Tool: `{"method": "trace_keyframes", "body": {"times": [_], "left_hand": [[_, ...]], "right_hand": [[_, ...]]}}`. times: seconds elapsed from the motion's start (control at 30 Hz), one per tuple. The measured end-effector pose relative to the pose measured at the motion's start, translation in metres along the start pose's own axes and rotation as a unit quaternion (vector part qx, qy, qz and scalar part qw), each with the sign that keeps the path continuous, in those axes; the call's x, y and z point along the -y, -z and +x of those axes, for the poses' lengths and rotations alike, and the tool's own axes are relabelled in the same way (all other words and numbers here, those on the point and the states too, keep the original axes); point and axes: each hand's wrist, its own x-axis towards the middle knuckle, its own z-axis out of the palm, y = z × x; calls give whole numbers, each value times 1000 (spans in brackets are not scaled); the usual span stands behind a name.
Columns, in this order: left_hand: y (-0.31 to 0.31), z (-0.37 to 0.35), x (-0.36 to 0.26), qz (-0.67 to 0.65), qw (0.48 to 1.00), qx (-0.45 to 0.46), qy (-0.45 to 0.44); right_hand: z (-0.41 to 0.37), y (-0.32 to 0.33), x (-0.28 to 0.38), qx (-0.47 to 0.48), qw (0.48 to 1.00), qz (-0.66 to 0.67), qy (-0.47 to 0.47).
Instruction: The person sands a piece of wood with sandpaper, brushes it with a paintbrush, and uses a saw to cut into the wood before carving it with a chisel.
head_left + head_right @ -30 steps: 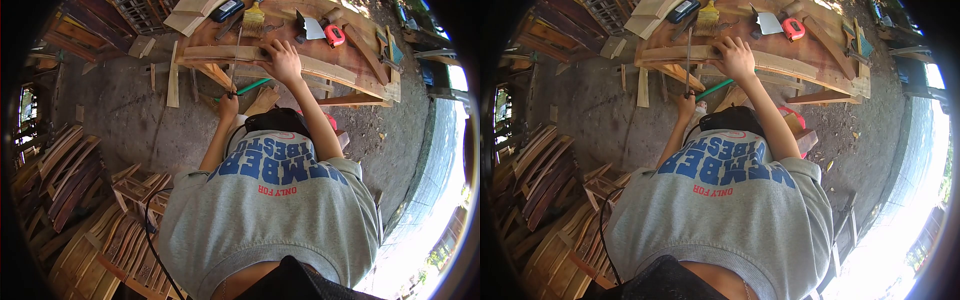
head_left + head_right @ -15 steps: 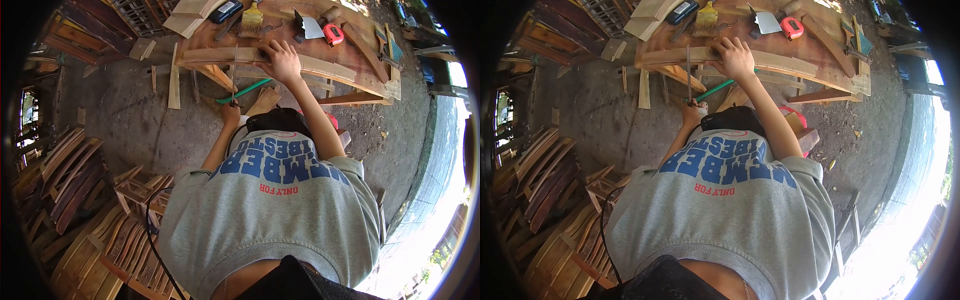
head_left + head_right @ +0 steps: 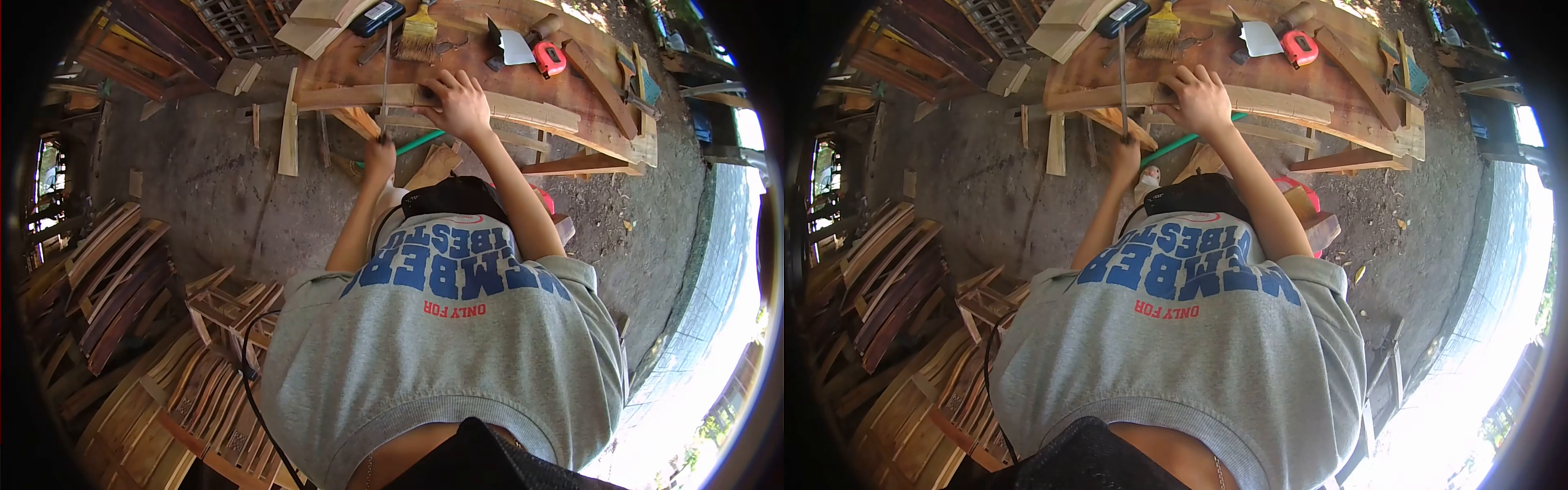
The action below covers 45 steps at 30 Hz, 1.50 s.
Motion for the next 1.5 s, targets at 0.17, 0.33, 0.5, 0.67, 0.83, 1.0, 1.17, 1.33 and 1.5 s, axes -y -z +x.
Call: {"method": "trace_keyframes", "body": {"times": [0.17,0.33,0.5,0.67,0.83,1.0,1.17,1.33,1.5], "left_hand": [[0,-4,-5,82,995,21,43],[0,-33,41,92,995,18,29],[-3,-21,38,128,988,42,77],[1,-18,42,112,988,27,98],[7,-13,35,140,984,54,92],[5,-6,61,44,988,137,58],[35,3,14,-272,816,437,262],[44,13,17,-314,745,516,284],[49,22,20,-346,664,579,324]], "right_hand": [[1,1,2,-27,1000,2,8],[4,0,2,-23,999,-15,-18],[7,-5,-4,-35,999,-26,-32],[7,-6,-4,-40,998,-29,-34],[10,-6,-3,-39,998,-37,-41],[10,-7,-3,-34,998,-34,-47],[10,-8,-4,-29,998,-31,-55],[10,-9,-4,-37,998,-34,-49],[10,-6,-4,-26,998,-27,-51]]}}
